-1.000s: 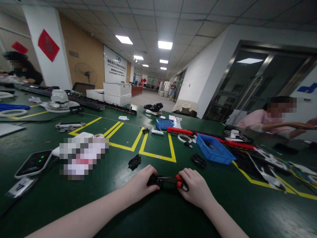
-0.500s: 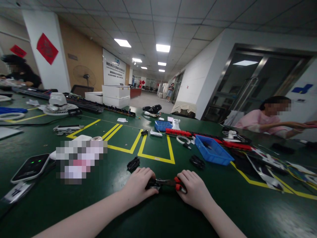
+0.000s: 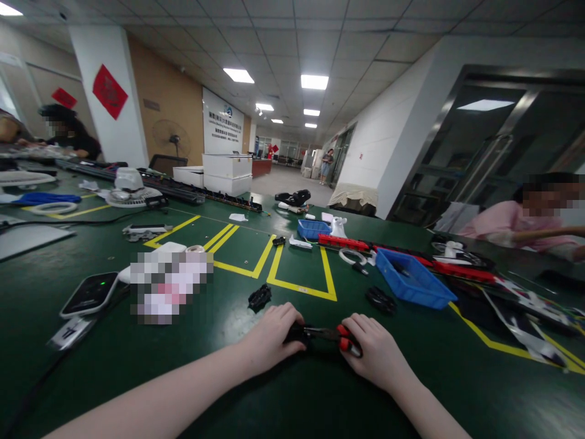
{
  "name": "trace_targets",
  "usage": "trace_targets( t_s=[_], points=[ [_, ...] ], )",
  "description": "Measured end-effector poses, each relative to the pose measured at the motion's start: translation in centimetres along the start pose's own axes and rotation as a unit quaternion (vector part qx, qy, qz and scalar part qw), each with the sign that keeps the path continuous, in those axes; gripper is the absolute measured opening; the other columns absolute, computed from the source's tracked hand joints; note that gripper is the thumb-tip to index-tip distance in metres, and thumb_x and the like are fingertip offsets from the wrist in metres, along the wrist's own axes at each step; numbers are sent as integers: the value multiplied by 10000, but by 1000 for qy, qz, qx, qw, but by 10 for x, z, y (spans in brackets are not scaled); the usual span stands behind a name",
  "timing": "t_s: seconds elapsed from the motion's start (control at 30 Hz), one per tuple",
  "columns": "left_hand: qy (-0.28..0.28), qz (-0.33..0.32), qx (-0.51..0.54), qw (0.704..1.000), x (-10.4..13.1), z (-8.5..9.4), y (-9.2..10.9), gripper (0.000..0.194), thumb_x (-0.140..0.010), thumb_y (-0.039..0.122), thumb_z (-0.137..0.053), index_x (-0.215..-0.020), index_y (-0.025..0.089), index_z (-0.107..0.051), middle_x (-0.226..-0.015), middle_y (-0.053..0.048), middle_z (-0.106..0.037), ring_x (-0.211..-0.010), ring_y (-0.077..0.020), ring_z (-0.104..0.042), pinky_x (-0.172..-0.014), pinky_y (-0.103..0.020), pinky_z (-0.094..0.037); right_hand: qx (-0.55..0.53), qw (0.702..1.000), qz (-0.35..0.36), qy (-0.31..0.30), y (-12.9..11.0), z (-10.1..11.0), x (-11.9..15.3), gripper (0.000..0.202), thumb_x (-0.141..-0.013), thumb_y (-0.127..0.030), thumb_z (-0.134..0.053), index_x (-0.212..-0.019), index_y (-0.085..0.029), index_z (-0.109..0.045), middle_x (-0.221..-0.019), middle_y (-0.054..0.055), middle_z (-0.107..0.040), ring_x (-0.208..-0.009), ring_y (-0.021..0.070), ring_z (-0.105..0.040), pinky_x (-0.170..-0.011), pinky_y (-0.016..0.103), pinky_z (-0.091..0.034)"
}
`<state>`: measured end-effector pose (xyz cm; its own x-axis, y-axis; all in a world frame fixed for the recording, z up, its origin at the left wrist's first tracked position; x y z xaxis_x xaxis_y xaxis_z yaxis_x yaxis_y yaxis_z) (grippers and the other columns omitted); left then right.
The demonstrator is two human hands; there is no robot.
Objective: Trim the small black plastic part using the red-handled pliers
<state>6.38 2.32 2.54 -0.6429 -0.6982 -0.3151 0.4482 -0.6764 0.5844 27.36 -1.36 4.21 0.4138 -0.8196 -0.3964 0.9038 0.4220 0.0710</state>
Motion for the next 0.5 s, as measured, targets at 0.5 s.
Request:
trace_targets(
  t_s=[0.5],
  points=[
    [-55,-61,-54,995,-1,-1,6,245,-946,357,-584,-1121,187,-601,-1073,-62,-609,-986,-220,-576,-862,-341,-459,5,999,29,26,3,-2,-1,286,-721,-211,-621,-1003,-163,-628,-944,88,-660,-809,221,-609,-723,338,-484]
  ],
)
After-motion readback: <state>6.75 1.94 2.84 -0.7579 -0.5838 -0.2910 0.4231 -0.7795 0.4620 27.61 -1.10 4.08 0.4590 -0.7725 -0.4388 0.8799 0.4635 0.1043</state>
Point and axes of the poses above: each hand's wrist, its own x-axis away from the middle knuckle, its own z-axis out of the back of the hand, y = z × x, the point moved 5 cm from there along -x, towards the middle knuckle
